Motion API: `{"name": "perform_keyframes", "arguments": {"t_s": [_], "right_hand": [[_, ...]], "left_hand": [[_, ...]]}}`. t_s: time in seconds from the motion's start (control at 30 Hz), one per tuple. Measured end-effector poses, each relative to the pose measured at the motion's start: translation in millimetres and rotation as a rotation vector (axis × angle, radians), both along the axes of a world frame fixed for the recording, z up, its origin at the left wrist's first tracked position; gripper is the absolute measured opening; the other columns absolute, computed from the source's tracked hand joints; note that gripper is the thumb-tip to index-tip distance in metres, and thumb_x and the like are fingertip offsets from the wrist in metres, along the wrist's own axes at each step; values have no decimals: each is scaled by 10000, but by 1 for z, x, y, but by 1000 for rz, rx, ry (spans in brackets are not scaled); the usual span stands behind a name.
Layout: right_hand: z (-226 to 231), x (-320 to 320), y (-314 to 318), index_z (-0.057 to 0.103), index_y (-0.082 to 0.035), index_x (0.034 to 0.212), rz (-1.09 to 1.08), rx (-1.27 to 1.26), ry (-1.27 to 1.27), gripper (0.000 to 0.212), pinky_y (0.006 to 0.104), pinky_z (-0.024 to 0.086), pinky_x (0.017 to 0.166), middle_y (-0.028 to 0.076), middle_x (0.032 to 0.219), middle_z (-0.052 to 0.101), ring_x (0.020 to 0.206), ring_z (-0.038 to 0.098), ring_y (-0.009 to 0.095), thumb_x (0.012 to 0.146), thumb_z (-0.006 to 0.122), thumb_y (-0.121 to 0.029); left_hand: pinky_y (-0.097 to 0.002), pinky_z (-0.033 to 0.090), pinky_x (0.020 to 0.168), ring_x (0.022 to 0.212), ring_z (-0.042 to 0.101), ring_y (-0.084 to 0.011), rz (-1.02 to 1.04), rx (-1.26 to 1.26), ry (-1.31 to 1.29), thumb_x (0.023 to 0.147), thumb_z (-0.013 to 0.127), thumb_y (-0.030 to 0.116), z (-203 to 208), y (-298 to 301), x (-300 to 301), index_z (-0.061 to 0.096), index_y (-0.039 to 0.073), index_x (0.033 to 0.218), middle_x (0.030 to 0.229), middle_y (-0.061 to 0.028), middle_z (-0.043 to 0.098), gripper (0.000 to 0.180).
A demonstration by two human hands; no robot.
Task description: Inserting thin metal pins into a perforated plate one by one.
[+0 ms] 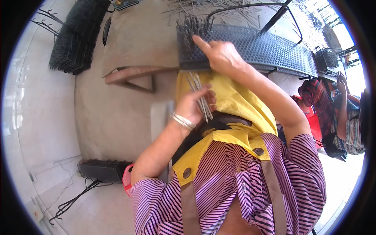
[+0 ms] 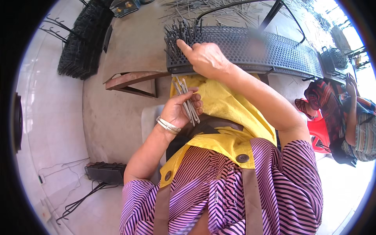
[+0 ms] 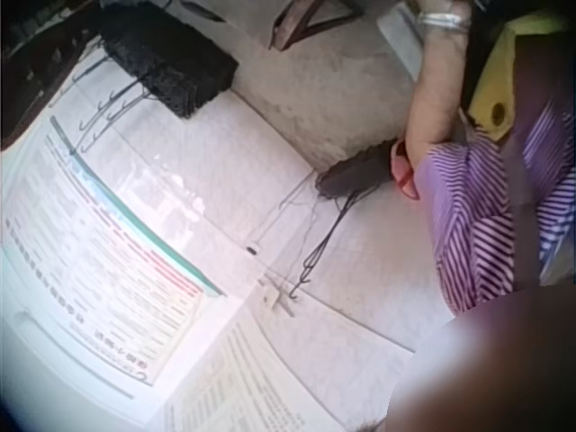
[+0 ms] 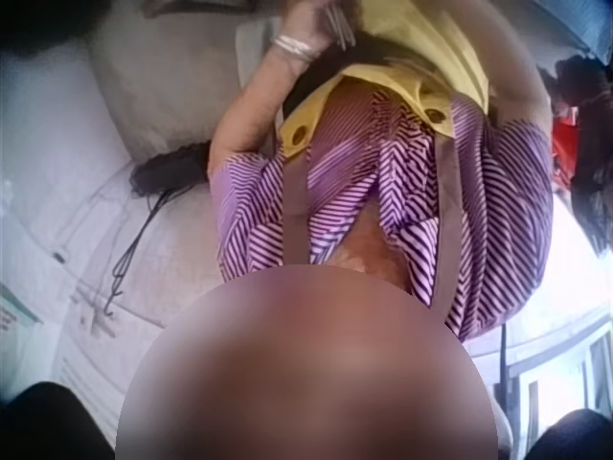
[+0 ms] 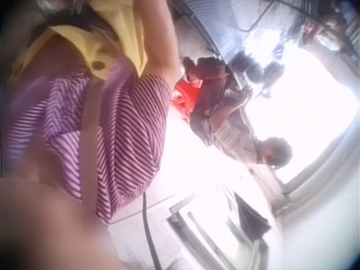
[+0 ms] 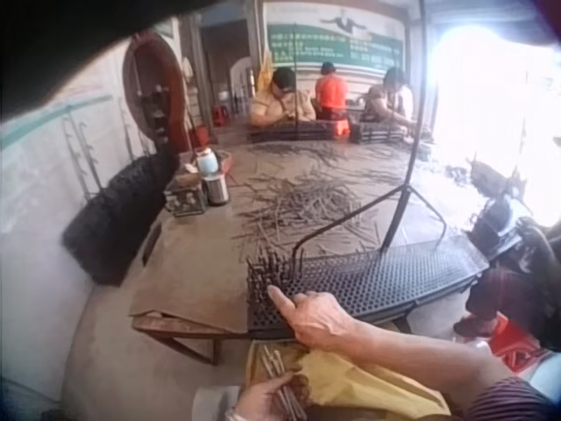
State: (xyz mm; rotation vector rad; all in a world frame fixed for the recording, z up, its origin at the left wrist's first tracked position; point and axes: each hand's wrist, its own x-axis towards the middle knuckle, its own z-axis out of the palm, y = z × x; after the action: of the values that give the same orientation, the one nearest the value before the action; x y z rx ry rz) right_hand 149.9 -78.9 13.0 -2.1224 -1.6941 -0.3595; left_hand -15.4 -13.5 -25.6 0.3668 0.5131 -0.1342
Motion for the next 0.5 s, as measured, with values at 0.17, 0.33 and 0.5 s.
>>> {"name": "perform_keyframes", "arguments": {"t_s": [0.17, 0.33, 0.5], "right_hand": [[-1, -5, 0, 423, -1, 1167, -33, 2, -35, 551, 385, 452, 531, 134, 662, 544, 601, 557, 315, 629, 539, -35], [17, -6, 12, 441, 19, 1135, -94, 260, -51, 485, 408, 455, 684, 217, 917, 528, 840, 521, 351, 660, 534, -9], [17, -10, 36, 436, 84, 1081, 159, 215, -202, 498, 451, 348, 897, 283, 1105, 440, 1025, 434, 410, 700, 616, -181]], "left_hand": [[-339, 476, 632, 716, 557, -205, -18, 15, -8, 836, 488, 126, 1, 0, -2, 494, 32, 1015, 788, -88, 568, 203], [-331, 476, 612, 678, 558, -192, 1, 29, 47, 826, 496, 149, 2, -3, -1, 502, 35, 1020, 758, -75, 574, 226], [-348, 476, 635, 711, 557, -213, -31, -49, -13, 828, 495, 121, -3, 0, -1, 497, 33, 1023, 793, -92, 572, 214]]}}
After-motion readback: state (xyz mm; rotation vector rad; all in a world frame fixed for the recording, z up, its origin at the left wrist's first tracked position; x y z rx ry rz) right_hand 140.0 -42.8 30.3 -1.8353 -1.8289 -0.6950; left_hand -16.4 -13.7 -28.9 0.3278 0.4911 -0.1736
